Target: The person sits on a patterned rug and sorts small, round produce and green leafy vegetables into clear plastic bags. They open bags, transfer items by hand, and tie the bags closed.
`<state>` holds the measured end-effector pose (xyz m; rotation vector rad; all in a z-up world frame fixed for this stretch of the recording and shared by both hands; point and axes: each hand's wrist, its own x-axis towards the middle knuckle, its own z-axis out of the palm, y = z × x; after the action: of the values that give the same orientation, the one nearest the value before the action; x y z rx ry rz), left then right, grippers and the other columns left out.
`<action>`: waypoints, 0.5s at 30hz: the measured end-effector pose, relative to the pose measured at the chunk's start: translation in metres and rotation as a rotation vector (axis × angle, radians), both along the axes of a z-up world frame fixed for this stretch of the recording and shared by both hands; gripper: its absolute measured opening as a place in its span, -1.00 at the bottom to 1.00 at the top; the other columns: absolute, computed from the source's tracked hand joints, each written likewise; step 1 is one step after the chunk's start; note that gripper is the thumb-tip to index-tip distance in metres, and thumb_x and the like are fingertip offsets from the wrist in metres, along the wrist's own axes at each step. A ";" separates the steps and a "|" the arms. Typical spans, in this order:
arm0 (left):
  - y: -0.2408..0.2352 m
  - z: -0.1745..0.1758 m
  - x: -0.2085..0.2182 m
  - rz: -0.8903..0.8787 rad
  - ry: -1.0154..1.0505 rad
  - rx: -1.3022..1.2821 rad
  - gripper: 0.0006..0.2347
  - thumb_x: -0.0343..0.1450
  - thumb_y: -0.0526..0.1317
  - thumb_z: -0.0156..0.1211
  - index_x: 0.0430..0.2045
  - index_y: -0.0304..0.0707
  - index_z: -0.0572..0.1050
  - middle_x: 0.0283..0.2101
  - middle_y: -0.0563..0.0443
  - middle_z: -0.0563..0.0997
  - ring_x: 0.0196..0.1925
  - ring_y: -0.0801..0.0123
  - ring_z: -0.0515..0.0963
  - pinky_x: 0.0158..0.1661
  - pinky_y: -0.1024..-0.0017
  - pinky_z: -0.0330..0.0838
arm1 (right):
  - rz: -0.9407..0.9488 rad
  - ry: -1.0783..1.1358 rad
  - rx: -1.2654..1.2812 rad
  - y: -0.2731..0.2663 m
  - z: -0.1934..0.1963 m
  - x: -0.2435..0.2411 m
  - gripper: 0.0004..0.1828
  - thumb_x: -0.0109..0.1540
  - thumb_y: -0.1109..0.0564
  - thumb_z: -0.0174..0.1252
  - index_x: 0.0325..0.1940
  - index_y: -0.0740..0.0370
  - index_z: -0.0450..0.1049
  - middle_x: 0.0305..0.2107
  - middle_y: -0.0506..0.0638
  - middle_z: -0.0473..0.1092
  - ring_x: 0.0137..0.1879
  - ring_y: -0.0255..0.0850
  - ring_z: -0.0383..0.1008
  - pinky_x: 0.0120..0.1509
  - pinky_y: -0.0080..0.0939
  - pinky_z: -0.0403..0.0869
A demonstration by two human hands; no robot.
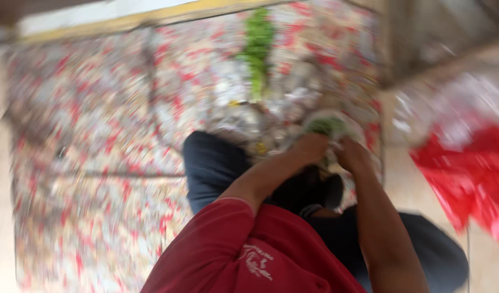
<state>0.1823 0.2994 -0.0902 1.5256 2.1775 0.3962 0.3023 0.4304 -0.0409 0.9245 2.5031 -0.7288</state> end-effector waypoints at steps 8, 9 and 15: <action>0.023 0.025 -0.002 0.150 0.072 0.519 -0.75 0.17 -0.13 0.25 -0.32 -0.11 0.56 -0.26 -0.09 0.65 -0.12 0.00 0.65 -0.07 0.11 0.50 | 0.058 0.043 0.101 0.015 0.010 -0.011 -0.53 0.29 -0.19 0.19 0.19 0.05 0.52 -0.01 0.20 0.54 0.14 0.18 0.51 0.17 0.15 0.46; 0.020 0.021 -0.005 0.134 0.060 0.352 -0.76 0.24 -0.12 0.22 -0.28 -0.11 0.56 -0.26 -0.09 0.66 -0.12 0.01 0.66 -0.06 0.11 0.50 | 0.013 -0.030 0.087 0.017 0.008 -0.009 -0.55 0.32 -0.22 0.17 0.19 0.01 0.53 0.00 0.20 0.54 0.15 0.19 0.49 0.17 0.16 0.44; 0.009 -0.029 -0.029 -0.023 -0.040 0.068 -0.83 0.41 -0.13 0.12 -0.37 -0.18 0.61 -0.30 -0.12 0.69 -0.18 0.00 0.69 -0.12 0.06 0.52 | 0.065 -0.040 0.090 0.043 -0.006 0.014 -0.59 0.33 -0.21 0.17 0.16 -0.05 0.60 0.00 0.13 0.59 0.16 0.10 0.55 0.22 0.09 0.48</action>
<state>0.1533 0.3080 -0.1191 1.5637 2.1342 0.4937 0.3164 0.4733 -0.0466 0.8743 2.5359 -0.5766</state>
